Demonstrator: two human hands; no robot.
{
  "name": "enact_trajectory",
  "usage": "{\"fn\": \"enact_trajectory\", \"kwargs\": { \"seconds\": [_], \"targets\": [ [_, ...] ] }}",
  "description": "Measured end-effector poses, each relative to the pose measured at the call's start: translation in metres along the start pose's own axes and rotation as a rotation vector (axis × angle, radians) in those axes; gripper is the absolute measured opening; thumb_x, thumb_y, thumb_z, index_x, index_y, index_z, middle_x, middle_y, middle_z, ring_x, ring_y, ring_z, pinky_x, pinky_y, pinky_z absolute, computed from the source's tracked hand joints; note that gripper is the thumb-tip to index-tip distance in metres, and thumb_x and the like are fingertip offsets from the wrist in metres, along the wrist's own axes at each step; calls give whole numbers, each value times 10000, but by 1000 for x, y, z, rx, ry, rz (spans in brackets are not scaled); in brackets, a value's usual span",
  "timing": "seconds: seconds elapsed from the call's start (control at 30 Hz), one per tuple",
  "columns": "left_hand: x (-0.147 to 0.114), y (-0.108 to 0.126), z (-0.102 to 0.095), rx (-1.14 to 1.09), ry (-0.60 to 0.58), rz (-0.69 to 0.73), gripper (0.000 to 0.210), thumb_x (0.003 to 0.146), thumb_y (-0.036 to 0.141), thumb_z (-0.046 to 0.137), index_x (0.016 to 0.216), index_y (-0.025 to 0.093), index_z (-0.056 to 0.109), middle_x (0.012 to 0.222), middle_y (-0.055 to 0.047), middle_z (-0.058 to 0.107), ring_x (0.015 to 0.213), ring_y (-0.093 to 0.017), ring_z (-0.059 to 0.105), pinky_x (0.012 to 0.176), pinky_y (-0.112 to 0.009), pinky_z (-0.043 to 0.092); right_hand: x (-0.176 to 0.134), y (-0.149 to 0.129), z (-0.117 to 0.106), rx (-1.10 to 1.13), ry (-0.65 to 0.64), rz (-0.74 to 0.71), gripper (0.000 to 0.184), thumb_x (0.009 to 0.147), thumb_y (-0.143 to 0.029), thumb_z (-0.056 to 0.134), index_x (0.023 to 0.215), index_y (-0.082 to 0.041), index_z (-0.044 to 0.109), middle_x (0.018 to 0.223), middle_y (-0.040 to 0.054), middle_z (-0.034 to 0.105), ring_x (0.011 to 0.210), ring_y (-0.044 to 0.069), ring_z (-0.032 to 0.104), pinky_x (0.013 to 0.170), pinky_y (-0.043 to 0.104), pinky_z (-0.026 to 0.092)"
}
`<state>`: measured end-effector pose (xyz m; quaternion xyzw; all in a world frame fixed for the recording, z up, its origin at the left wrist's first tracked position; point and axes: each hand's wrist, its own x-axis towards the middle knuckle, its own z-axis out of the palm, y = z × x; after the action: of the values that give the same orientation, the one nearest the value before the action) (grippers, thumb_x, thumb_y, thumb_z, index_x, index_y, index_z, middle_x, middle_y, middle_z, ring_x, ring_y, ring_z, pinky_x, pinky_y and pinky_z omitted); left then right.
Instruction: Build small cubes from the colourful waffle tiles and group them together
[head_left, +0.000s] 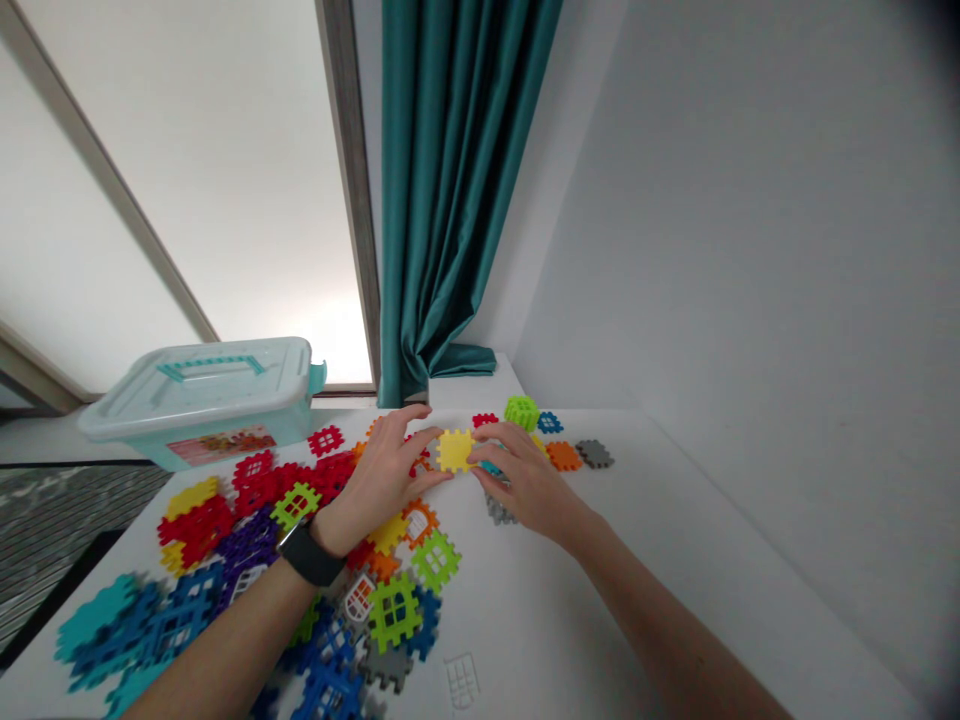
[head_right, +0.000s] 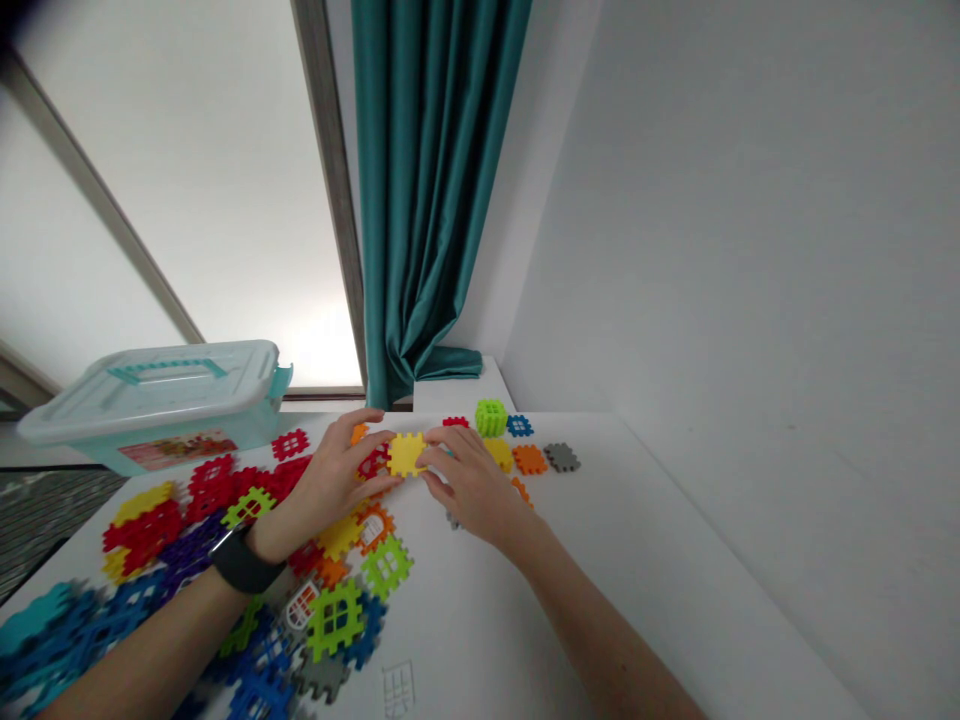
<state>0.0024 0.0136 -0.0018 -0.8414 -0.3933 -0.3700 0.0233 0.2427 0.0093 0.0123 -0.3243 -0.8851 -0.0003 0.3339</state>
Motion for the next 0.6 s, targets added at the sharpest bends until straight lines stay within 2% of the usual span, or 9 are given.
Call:
{"fn": "enact_trajectory", "kwargs": {
  "seconds": [0.23, 0.43, 0.6],
  "targets": [
    [-1, 0, 0, 4, -7, -4, 427, 876, 409, 730, 1239, 225, 601, 1346, -146, 515, 1215, -335, 536, 1009, -563, 496, 0, 1, 0, 10, -2, 12, 130, 921, -153, 579, 1013, -237, 616, 1181, 110, 637, 1121, 254, 613, 987, 472, 515],
    [0, 2, 1, -11, -1, -14, 432, 858, 437, 744, 1208, 223, 609, 1329, -144, 521, 1218, -336, 540, 1002, -549, 505, -1, 3, -3, 22, -47, 7, 191, 905, -211, 648, 1082, -237, 583, 1351, 134, 574, 1278, 273, 555, 1070, 502, 474],
    [0, 4, 1, -38, -17, -7, 431, 879, 402, 725, 1254, 236, 592, 1336, -141, 523, 1240, -332, 532, 1015, -551, 497, -1, 3, -2, 18, -55, 9, 193, 920, -210, 641, 1099, -236, 573, 1305, 121, 609, 1246, 269, 580, 1074, 509, 475]
  ]
}}
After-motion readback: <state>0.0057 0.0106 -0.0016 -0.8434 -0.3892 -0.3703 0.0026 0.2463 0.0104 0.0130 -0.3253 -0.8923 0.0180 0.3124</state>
